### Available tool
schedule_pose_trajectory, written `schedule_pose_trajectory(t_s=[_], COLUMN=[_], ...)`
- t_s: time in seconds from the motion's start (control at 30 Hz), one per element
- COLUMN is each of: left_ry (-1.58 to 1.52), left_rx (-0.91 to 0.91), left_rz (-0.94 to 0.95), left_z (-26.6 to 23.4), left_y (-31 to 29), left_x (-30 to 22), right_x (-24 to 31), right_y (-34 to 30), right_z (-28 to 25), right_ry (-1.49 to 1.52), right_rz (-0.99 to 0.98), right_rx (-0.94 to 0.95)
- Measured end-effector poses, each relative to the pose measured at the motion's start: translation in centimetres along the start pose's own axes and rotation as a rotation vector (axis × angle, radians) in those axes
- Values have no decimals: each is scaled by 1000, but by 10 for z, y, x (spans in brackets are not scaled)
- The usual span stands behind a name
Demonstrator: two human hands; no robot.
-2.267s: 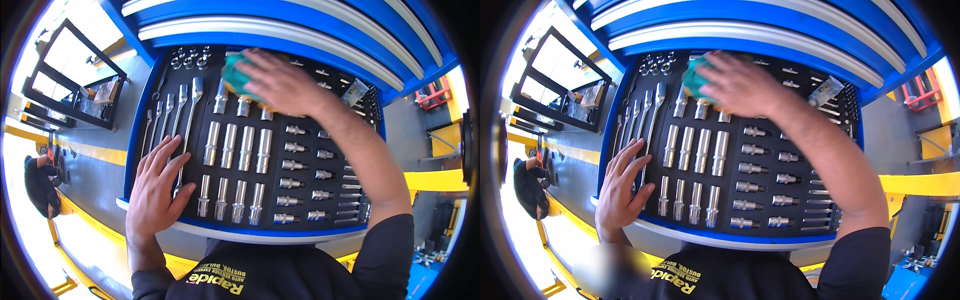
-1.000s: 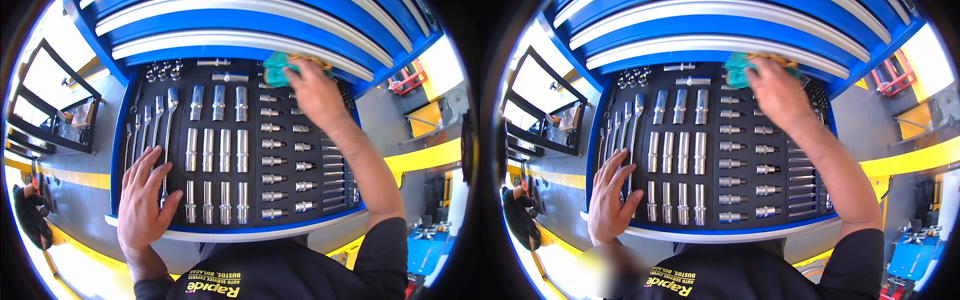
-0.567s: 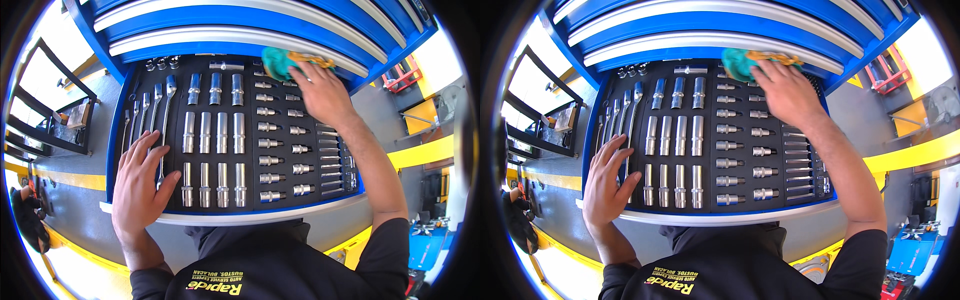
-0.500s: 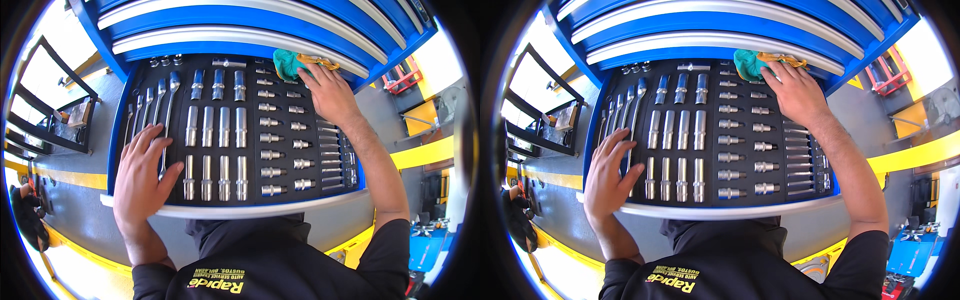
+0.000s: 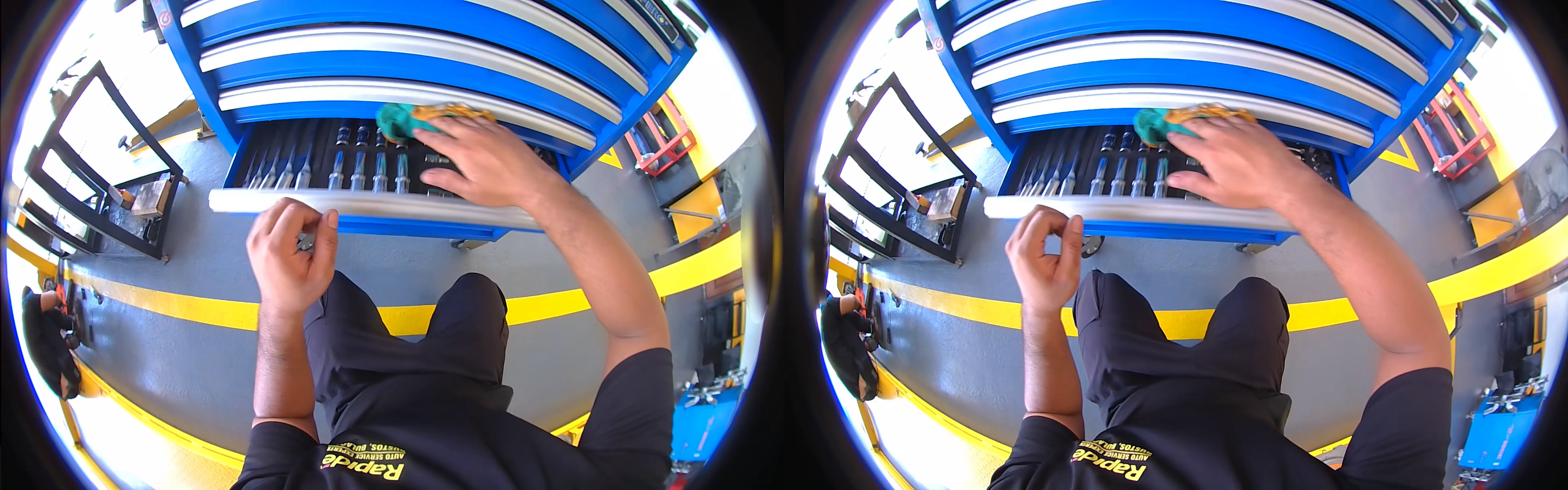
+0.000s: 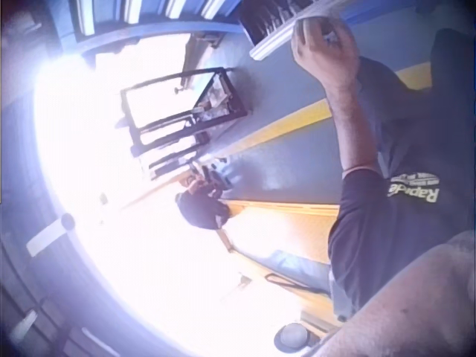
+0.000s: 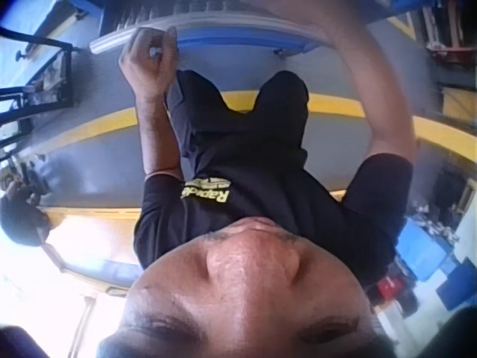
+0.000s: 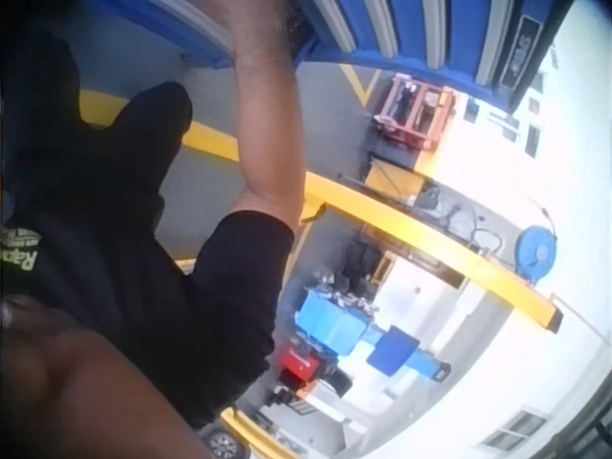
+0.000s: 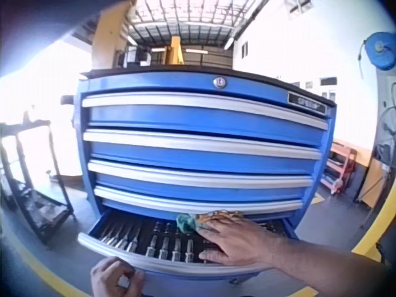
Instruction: The person wipes the exterior and interior of a blue multi-drawer toolbox with a green cloth. They open several drawers, wipe the drawer fronts and handles, and close them. The person also wipes the top surface of the toolbox.
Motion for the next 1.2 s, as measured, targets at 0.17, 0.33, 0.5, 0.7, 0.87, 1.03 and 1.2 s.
schedule_pose_trajectory(t_s=[0.17, 0.33, 0.5, 0.7, 0.87, 1.03, 1.2], left_ry=[-269, -830, -872, -1260, -1475, -1307, -1338], left_rx=[138, -30, -119, -210, -422, -507, -485], left_rz=[-471, -553, -535, -539, -685, -673, -554], left_z=[49, 101, 125, 120, 143, 151, 149], left_y=[-9, 29, 41, 45, 58, 59, 35], left_x=[37, 51, 59, 83, 108, 101, 98], right_x=[-35, -11, 0, -19, 6, 5, -12], right_y=[-48, -17, -9, -47, -11, 16, -14], right_z=[18, 22, 54, 90, 93, 98, 70], right_ry=[-4, 163, 62, -160, -99, 28, 101], right_rz=[111, 55, 150, 289, 473, 573, 305], right_rx=[-52, -171, -285, -355, -614, -748, -939])
Point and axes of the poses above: each hand's wrist, its own y-axis towards the middle knuckle, its own z-axis out of the palm, x = y × z, the point moved 1 cm from there along y, towards the middle knuckle, and after that the axes turned 13 degrees about -y, right-handed, at the moved point
